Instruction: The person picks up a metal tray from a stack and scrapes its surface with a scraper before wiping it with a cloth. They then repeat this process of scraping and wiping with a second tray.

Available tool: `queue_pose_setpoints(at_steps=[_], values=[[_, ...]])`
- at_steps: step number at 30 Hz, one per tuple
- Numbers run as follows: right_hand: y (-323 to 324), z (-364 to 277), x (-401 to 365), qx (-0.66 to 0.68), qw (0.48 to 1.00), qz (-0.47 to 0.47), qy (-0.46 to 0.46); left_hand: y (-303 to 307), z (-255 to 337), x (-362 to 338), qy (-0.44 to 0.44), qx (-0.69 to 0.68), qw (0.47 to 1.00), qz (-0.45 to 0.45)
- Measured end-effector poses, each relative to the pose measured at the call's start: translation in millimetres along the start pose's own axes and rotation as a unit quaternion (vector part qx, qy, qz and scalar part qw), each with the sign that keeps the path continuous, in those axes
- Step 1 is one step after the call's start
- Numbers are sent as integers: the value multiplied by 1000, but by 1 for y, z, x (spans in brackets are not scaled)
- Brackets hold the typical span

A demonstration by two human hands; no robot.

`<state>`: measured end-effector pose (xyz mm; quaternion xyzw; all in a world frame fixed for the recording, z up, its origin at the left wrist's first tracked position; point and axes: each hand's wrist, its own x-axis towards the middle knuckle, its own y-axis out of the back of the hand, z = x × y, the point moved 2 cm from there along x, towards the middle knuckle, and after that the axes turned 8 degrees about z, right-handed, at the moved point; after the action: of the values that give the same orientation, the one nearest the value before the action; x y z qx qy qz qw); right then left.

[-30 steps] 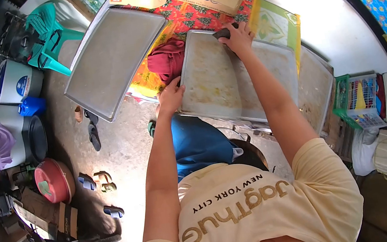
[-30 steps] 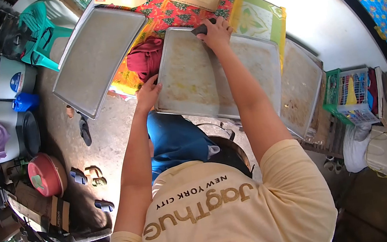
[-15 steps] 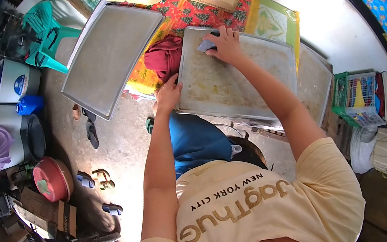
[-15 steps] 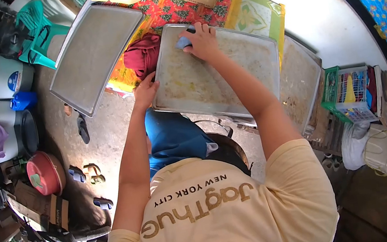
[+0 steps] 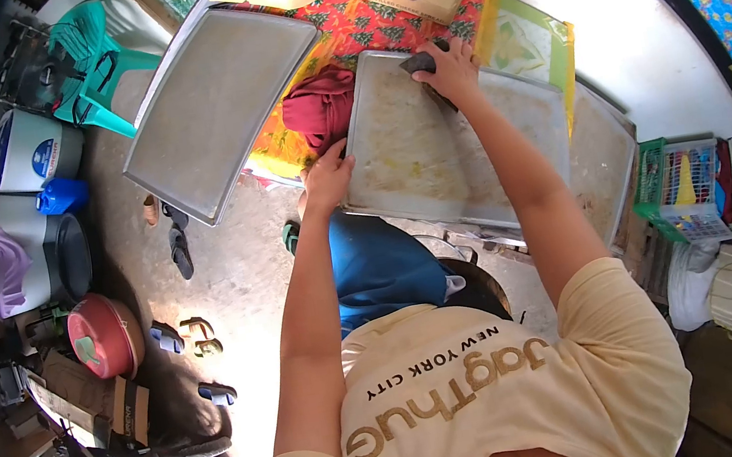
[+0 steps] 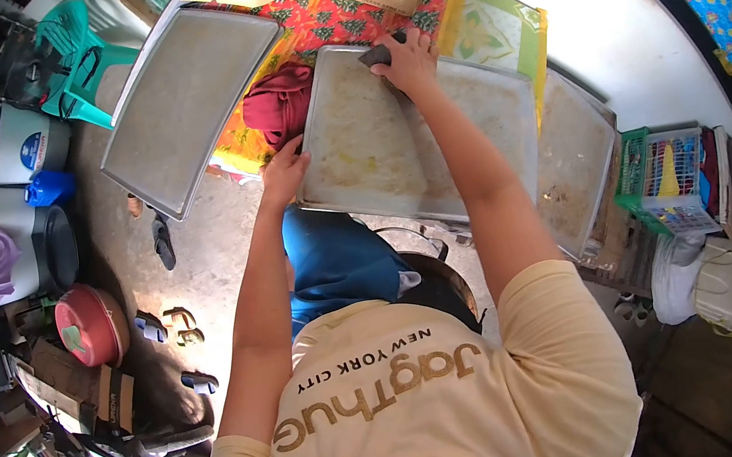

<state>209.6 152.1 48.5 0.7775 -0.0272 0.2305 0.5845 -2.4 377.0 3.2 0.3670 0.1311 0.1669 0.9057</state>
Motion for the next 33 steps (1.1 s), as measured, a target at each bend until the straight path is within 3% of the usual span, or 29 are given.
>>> queue_pose_setpoints(at_steps=[3,4,8,11,12,15,18,22,26,33], values=[[1,-28,-24,11,982,-21,190,-1,-1,2,13,35,999,-19],[4,-31,-28,33,978,-35,203,-1,-1,3,9,28,999,-21],[4,-1,0,5,997,9,75,0,-2,2,2,20,1000,-17],[0,-16,-19,4,994,-34,103,0,-4,1,9,37,999,-19],[4,-30,-32,36,984,-97,143,-1,-2,4,10,43,999,-20],[11,-41,-50,66,976,-94,184,-1,0,2,10,41,999,-18],[11,-21,-30,47,995,-51,71,1,1,0,-9,28,1000,-6],[18,-52,-74,71,967,-64,237,1,1,2,1,54,998,-8],[12,-32,-52,59,990,-45,119,2,5,0,-3,42,999,-12],[39,-65,-93,82,958,-123,247,3,6,1,6,39,999,-22]])
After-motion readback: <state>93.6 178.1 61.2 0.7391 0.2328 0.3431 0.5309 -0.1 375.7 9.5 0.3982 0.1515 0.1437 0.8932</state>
